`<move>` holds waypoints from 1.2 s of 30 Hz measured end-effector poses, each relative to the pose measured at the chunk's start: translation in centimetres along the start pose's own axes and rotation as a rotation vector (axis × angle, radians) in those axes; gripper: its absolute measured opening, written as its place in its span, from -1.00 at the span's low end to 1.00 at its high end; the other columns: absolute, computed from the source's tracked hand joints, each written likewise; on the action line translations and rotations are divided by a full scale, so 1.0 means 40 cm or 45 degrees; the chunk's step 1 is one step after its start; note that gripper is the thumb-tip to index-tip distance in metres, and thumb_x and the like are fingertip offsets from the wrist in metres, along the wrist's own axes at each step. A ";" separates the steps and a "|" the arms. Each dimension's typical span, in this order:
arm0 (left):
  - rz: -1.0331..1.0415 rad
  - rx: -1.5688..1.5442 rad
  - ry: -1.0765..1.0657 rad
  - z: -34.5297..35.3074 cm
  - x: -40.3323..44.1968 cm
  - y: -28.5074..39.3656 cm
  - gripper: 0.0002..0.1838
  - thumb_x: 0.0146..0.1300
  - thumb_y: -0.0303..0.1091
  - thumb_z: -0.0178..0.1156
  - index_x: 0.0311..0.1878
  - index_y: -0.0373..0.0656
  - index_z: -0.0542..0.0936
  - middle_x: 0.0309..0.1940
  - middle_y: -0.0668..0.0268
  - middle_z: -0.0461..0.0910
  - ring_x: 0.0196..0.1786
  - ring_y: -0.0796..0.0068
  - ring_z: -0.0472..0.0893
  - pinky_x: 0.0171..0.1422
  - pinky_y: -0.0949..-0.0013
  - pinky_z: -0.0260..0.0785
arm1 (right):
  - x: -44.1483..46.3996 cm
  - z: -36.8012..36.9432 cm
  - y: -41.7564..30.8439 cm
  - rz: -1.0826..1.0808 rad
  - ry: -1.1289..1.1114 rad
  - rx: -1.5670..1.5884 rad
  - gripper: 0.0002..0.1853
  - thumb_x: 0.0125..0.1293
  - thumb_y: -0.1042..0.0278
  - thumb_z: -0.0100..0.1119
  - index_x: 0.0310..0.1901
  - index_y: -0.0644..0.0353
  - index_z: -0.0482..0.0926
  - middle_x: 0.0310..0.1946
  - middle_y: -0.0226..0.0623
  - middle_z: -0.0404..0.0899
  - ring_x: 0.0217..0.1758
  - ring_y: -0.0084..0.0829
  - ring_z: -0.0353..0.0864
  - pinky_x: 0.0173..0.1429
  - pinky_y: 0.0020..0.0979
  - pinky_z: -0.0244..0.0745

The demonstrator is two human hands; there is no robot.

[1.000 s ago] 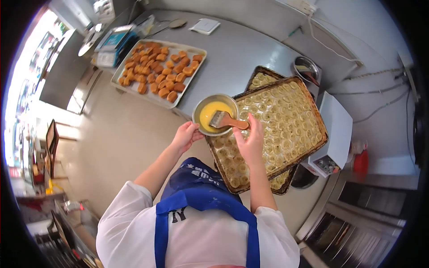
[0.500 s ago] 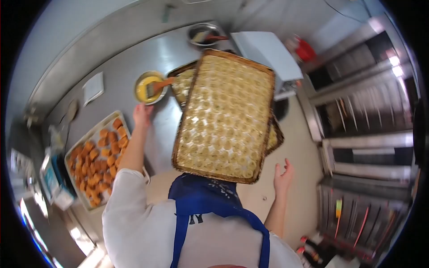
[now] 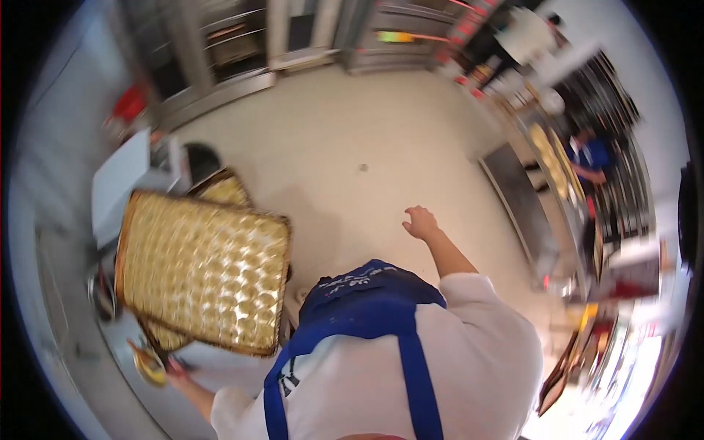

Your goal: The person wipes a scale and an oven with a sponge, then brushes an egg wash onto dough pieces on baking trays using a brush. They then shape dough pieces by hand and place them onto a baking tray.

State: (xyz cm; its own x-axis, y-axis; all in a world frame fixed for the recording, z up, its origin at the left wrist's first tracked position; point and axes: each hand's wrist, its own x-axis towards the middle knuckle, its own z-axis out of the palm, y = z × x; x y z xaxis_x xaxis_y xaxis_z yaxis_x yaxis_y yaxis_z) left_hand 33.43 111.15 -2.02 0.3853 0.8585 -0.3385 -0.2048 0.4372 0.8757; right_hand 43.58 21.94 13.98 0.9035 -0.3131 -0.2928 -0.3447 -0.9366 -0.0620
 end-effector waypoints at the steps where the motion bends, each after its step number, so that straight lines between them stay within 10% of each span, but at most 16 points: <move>1: 0.077 0.107 0.072 0.044 -0.017 0.002 -0.57 0.33 -0.17 0.05 0.15 -0.26 0.42 0.11 0.15 0.46 0.12 0.22 0.47 0.18 0.26 0.43 | -0.031 0.019 0.073 0.160 -0.087 0.020 -0.58 0.12 0.12 0.21 0.00 0.12 0.55 -0.01 -0.10 0.53 0.11 -0.10 0.47 0.17 -0.20 0.41; 10: 1.314 0.498 0.058 0.779 -0.394 0.068 -0.64 0.37 -0.15 0.02 -0.12 -0.20 0.69 -0.21 0.18 0.67 -0.18 0.24 0.61 -0.08 0.30 0.49 | -0.597 0.464 0.748 1.141 -0.322 0.502 -0.52 0.22 -0.02 0.01 0.00 0.17 0.59 0.09 -0.09 0.52 0.17 -0.12 0.48 0.23 -0.17 0.38; 11: 1.252 1.041 0.015 0.889 -0.560 0.068 -0.63 0.37 -0.13 0.04 -0.07 -0.23 0.66 -0.18 0.16 0.66 -0.11 0.23 0.60 0.00 0.27 0.47 | -0.679 0.557 0.804 1.145 -0.415 0.362 -0.52 0.24 -0.05 -0.05 -0.04 0.16 0.61 0.07 -0.10 0.53 0.15 -0.13 0.49 0.21 -0.17 0.39; 13: 1.442 0.773 -0.610 1.114 -0.638 -0.093 -0.67 0.35 -0.21 0.05 0.01 -0.23 0.59 -0.01 0.11 0.58 -0.08 0.25 0.58 0.04 0.30 0.43 | -0.852 0.962 1.003 1.099 -0.644 0.381 -0.51 0.30 -0.08 -0.15 -0.06 0.10 0.63 0.04 -0.18 0.56 0.15 -0.13 0.50 0.16 -0.11 0.43; 14: 1.047 0.440 -0.998 1.218 -0.817 -0.180 -0.69 0.34 -0.28 0.07 0.03 -0.24 0.55 -0.06 0.18 0.59 -0.09 0.35 0.56 0.02 0.33 0.42 | -0.906 1.019 0.923 1.582 -0.241 0.795 -0.54 0.13 0.02 0.18 -0.10 0.25 0.60 -0.08 0.01 0.60 0.03 -0.08 0.59 0.07 -0.18 0.51; 17: 0.606 0.443 -1.698 1.362 -1.293 -0.469 -0.70 0.33 -0.27 0.08 0.04 -0.22 0.52 -0.06 0.25 0.56 -0.02 0.45 0.52 0.12 0.36 0.37 | -0.979 0.812 0.745 1.777 -0.469 0.768 -0.74 0.13 0.14 0.13 -0.32 0.15 0.66 -0.41 -0.17 0.65 -0.26 -0.33 0.67 -0.23 -0.29 0.56; 18: 0.733 0.686 -1.893 1.361 -1.458 -0.536 -0.65 0.34 -0.22 0.07 0.09 -0.23 0.51 0.00 0.25 0.56 0.07 0.34 0.51 0.24 0.26 0.29 | -0.976 0.832 0.723 1.764 -0.464 0.913 -0.72 0.14 0.13 0.12 -0.34 0.18 0.65 -0.42 -0.17 0.65 -0.27 -0.33 0.67 -0.24 -0.28 0.56; 21: 2.325 1.709 -2.488 1.207 -1.934 -0.482 -0.57 0.22 -0.14 0.14 0.16 0.00 0.50 0.06 0.19 0.56 0.18 0.23 0.48 0.34 0.17 0.21 | -1.035 0.884 0.637 1.731 -0.463 1.308 -0.66 0.15 0.10 0.08 -0.39 0.24 0.64 -0.46 -0.17 0.65 -0.33 -0.31 0.67 -0.27 -0.26 0.57; 23: 1.873 1.940 -3.250 1.177 -1.980 -0.748 -0.56 0.16 -0.09 0.19 0.11 0.00 0.53 0.00 0.19 0.59 0.11 0.28 0.53 0.22 0.19 0.33 | -1.091 0.858 0.580 1.738 -0.281 1.431 -0.63 0.17 0.05 0.08 -0.36 0.24 0.65 -0.49 -0.21 0.65 -0.41 -0.36 0.65 -0.35 -0.31 0.57; 27: 0.866 2.222 -3.538 1.029 -2.015 -1.065 -0.60 0.14 -0.07 0.18 -0.01 -0.08 0.58 -0.03 0.18 0.60 0.04 0.22 0.56 0.11 0.19 0.40 | -1.124 0.942 0.513 1.959 0.086 1.612 -0.58 0.09 0.05 0.19 -0.10 0.16 0.67 -0.38 -0.20 0.66 -0.41 -0.36 0.64 -0.31 -0.37 0.57; 31: 1.508 3.100 -3.551 0.985 -2.094 -1.124 -0.58 0.12 0.00 0.14 -0.05 -0.04 0.63 -0.12 0.27 0.65 -0.04 0.26 0.60 0.11 0.21 0.39 | -1.206 1.012 0.404 2.253 0.416 1.614 -0.58 0.07 0.08 0.19 -0.09 0.18 0.66 -0.33 -0.11 0.68 -0.33 -0.27 0.68 -0.21 -0.33 0.56; 36: 1.288 3.202 -3.298 0.993 -2.280 -1.229 -0.58 0.11 -0.02 0.15 -0.01 0.00 0.64 -0.14 0.29 0.67 -0.05 0.30 0.62 0.12 0.25 0.40 | -1.261 1.017 0.357 2.475 -0.090 1.963 -0.57 0.09 0.08 0.17 -0.08 0.19 0.65 -0.29 -0.08 0.67 -0.23 -0.22 0.67 -0.11 -0.30 0.54</move>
State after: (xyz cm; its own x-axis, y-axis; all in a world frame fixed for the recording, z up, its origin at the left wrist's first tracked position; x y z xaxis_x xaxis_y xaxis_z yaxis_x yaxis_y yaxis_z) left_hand 44.12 0.71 -0.54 0.1452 -0.4206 -0.8956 -0.9257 -0.3773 0.0270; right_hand -17.29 30.73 -10.94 -0.4709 -0.2492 -0.8463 -0.2773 0.9525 -0.1262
